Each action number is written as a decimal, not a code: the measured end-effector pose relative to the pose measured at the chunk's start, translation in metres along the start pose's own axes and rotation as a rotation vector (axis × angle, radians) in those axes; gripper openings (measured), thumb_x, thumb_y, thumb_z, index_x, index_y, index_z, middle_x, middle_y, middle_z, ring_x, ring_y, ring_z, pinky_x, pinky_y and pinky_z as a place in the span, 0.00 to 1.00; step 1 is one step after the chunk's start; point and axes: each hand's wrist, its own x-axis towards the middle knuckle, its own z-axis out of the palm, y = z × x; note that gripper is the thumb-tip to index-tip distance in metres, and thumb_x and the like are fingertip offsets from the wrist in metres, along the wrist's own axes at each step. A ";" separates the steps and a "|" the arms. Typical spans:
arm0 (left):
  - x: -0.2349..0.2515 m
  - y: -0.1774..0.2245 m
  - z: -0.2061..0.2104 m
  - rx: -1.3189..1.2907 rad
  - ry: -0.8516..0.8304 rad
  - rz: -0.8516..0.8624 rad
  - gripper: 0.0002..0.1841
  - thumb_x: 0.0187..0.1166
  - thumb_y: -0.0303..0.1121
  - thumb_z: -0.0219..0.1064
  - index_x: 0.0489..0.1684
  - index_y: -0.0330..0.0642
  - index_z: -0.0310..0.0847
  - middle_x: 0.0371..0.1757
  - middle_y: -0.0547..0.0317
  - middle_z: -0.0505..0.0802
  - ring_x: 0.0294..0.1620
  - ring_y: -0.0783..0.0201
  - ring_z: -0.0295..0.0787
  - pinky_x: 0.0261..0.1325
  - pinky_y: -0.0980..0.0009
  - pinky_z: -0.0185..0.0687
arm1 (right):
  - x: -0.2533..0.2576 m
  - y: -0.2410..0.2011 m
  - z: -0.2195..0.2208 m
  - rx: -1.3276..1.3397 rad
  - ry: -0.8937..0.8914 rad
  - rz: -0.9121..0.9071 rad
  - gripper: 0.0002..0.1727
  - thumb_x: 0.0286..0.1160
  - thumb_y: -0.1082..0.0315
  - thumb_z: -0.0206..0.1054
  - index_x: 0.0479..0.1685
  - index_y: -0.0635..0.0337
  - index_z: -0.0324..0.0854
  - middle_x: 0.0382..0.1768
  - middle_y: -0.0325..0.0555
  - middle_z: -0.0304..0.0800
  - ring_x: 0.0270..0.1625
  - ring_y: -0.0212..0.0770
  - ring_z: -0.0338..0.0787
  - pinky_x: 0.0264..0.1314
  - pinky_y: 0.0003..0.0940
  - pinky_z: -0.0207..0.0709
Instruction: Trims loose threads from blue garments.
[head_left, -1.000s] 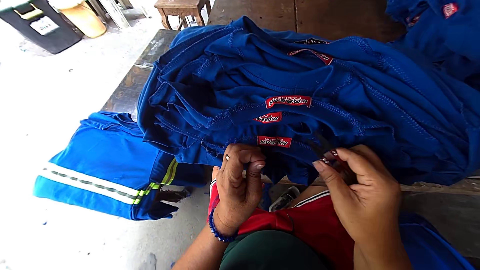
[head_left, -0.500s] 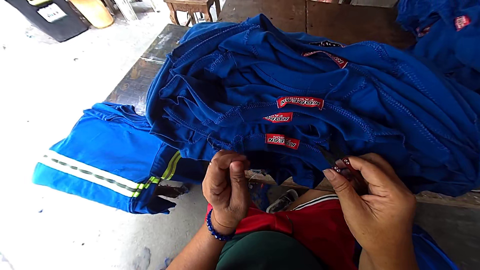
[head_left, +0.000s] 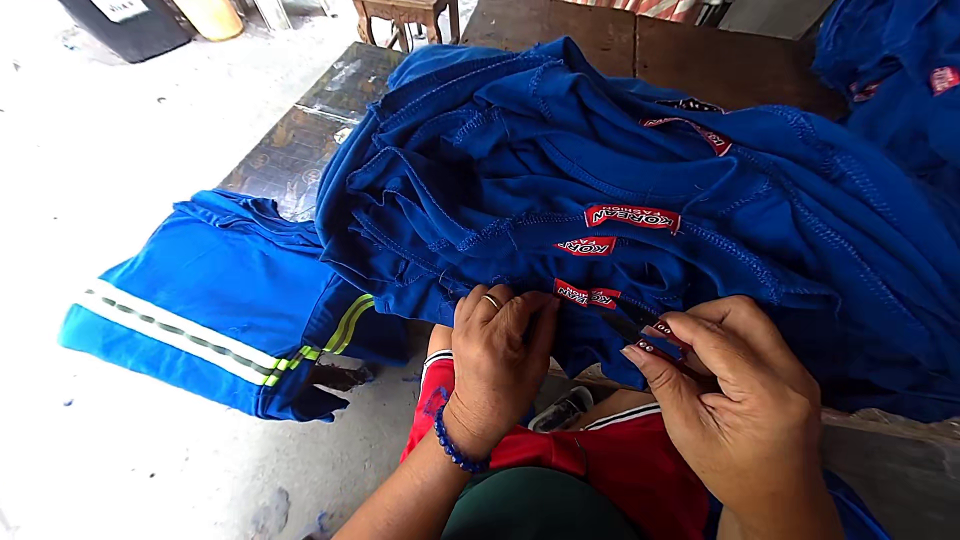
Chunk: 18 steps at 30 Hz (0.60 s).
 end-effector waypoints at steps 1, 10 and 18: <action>-0.001 0.000 -0.001 -0.029 -0.021 -0.025 0.06 0.75 0.29 0.71 0.33 0.39 0.93 0.26 0.62 0.84 0.35 0.67 0.77 0.45 0.71 0.69 | 0.001 0.000 0.001 -0.025 -0.014 -0.005 0.15 0.80 0.59 0.69 0.43 0.65 0.91 0.37 0.45 0.81 0.35 0.24 0.76 0.33 0.12 0.66; -0.006 -0.001 -0.009 -0.499 -0.044 -0.195 0.03 0.81 0.25 0.65 0.38 0.39 0.84 0.32 0.68 0.84 0.36 0.80 0.79 0.42 0.84 0.77 | 0.009 -0.004 0.013 -0.203 -0.105 -0.075 0.16 0.80 0.57 0.66 0.43 0.61 0.92 0.35 0.47 0.83 0.31 0.37 0.81 0.25 0.27 0.67; -0.009 -0.003 -0.008 -0.559 0.007 -0.175 0.02 0.78 0.26 0.70 0.36 0.40 0.87 0.31 0.69 0.85 0.36 0.81 0.78 0.42 0.85 0.75 | 0.014 -0.018 0.032 -0.251 -0.054 -0.096 0.16 0.79 0.59 0.68 0.44 0.64 0.92 0.34 0.49 0.80 0.28 0.39 0.80 0.23 0.28 0.66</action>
